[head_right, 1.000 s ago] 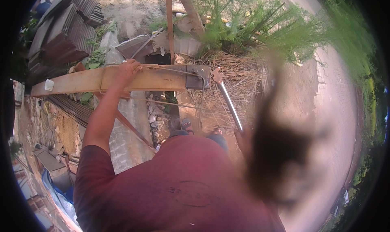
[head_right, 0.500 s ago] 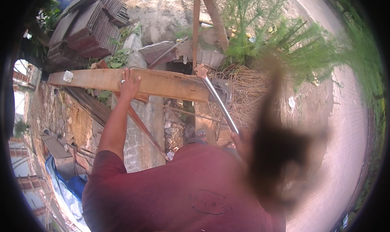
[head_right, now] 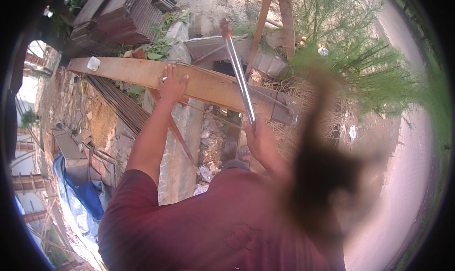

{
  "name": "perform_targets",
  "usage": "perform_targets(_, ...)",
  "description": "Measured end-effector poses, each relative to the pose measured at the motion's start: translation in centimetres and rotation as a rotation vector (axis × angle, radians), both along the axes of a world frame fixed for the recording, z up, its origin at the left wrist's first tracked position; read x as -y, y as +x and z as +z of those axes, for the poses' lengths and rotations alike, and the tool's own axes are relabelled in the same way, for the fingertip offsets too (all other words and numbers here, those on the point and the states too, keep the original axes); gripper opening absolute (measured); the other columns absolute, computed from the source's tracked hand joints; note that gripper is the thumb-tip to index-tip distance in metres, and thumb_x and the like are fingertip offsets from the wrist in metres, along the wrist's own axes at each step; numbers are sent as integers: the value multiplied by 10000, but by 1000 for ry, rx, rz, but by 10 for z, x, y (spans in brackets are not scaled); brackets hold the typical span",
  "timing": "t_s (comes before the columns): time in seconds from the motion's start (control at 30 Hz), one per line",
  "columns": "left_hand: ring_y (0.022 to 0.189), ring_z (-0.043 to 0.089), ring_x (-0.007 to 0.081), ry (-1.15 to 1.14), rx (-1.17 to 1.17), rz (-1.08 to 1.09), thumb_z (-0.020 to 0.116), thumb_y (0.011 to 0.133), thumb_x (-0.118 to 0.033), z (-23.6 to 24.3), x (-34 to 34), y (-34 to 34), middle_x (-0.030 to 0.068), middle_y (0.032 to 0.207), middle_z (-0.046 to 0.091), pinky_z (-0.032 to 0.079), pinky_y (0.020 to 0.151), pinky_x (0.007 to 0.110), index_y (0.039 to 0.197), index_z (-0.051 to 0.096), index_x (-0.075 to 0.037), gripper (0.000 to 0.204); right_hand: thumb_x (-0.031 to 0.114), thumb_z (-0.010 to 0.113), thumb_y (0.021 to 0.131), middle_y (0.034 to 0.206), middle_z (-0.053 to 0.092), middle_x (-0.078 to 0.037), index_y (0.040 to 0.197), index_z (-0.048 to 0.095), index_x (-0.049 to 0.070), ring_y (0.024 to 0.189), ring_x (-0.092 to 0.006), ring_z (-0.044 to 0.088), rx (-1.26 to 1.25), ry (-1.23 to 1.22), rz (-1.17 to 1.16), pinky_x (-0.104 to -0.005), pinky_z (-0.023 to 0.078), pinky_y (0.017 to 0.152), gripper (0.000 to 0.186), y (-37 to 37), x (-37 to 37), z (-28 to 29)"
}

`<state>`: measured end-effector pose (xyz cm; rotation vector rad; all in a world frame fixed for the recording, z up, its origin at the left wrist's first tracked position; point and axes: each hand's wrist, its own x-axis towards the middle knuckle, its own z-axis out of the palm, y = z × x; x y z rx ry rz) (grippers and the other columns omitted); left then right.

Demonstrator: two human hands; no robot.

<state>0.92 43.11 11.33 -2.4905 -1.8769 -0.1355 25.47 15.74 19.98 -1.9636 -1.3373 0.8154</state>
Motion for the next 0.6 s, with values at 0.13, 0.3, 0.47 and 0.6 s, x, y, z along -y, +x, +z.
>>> perform_targets(0.13, 1421, 120, 286, -2, 10, 10, 393, 910, -527, 1, -1, -2, 154, 1525, 170, 117, 1129, 513, 1449, 200, -7, 774, 355, 495, 951, 678, 545, -166, 966, 471, 20, 630, -282, 563, 10, -163, -1, -416, 430, 593, 336, -4, -3, -19)
perform_targets(0.3, 1417, 133, 288, -36, 9, 24, 384, 910, -526, 5, 3, -6, 163, 1520, 174, 110, 1132, 506, 1447, 197, 3, 776, 332, 455, 983, 608, 493, -41, 972, 484, 38, 522, -109, 470, -37, 294, -57, -276, 371, 475, 296, -5, -11, 26)
perform_targets(0.47, 1414, 140, 297, -28, 42, 24, 388, 904, -530, 5, 5, -8, 172, 1520, 166, 94, 1136, 499, 1448, 190, 4, 788, 339, 398, 998, 626, 415, 13, 984, 441, 60, 465, -40, 352, -375, 793, 56, -194, 274, 410, 283, -5, -17, 56)
perform_targets(0.6, 1413, 144, 291, -7, 43, 7, 398, 904, -522, 6, 3, 2, 166, 1518, 180, 90, 1137, 494, 1446, 201, 3, 780, 374, 406, 990, 619, 416, -13, 965, 446, 60, 480, -63, 387, -320, 421, -77, -239, 323, 431, 318, 3, 22, -20)
